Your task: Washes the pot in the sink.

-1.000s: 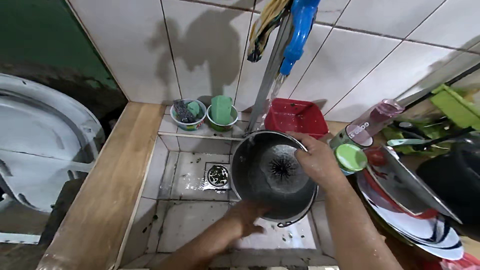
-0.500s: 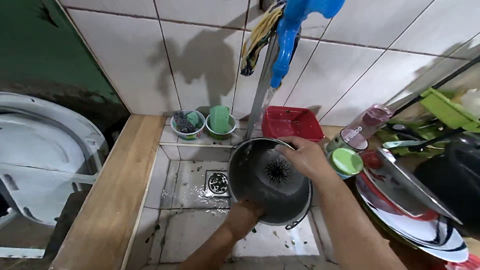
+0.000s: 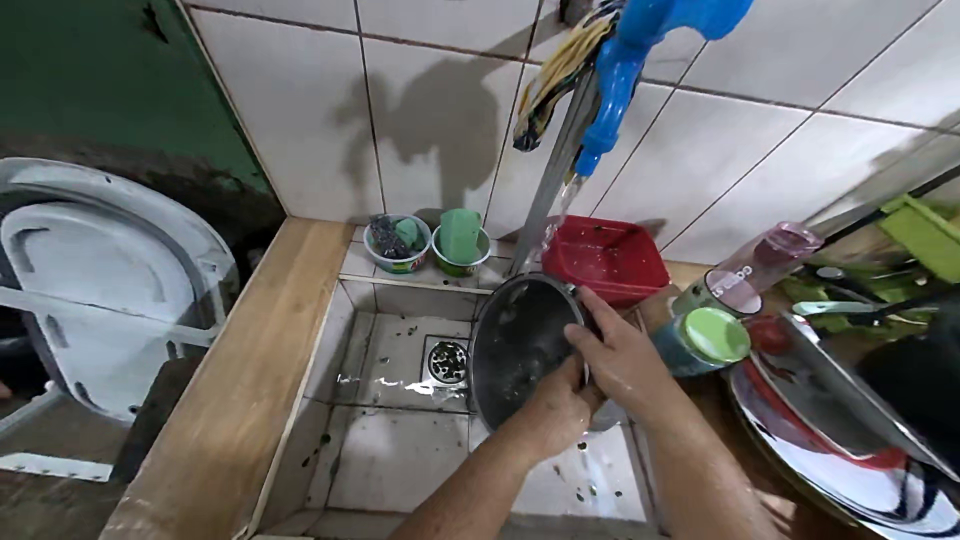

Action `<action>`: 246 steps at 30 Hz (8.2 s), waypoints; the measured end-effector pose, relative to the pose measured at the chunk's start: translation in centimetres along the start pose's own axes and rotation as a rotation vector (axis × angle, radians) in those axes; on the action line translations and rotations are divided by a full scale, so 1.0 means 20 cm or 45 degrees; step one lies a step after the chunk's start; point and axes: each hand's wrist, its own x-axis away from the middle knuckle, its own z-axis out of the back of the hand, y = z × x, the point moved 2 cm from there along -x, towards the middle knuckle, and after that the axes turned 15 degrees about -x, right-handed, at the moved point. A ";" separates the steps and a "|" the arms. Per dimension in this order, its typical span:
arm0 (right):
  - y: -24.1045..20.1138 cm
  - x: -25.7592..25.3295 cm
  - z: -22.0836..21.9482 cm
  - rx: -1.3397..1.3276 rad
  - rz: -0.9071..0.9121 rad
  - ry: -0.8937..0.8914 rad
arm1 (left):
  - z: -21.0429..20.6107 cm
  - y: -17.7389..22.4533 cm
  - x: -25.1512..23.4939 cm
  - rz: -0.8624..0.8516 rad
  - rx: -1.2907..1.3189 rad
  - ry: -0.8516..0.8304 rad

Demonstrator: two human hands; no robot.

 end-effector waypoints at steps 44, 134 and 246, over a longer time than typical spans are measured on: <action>0.06 -0.23 0.11 0.017 -0.040 0.018 | 0.27 -0.61 -0.50 0.025 -1.695 0.126; 0.02 -0.22 0.07 0.111 -0.222 0.010 | -0.02 -0.41 -0.14 0.224 -0.875 -0.443; 0.12 -0.29 0.13 0.010 -0.111 -0.010 | -0.02 -0.60 -0.06 -0.239 -1.401 -0.278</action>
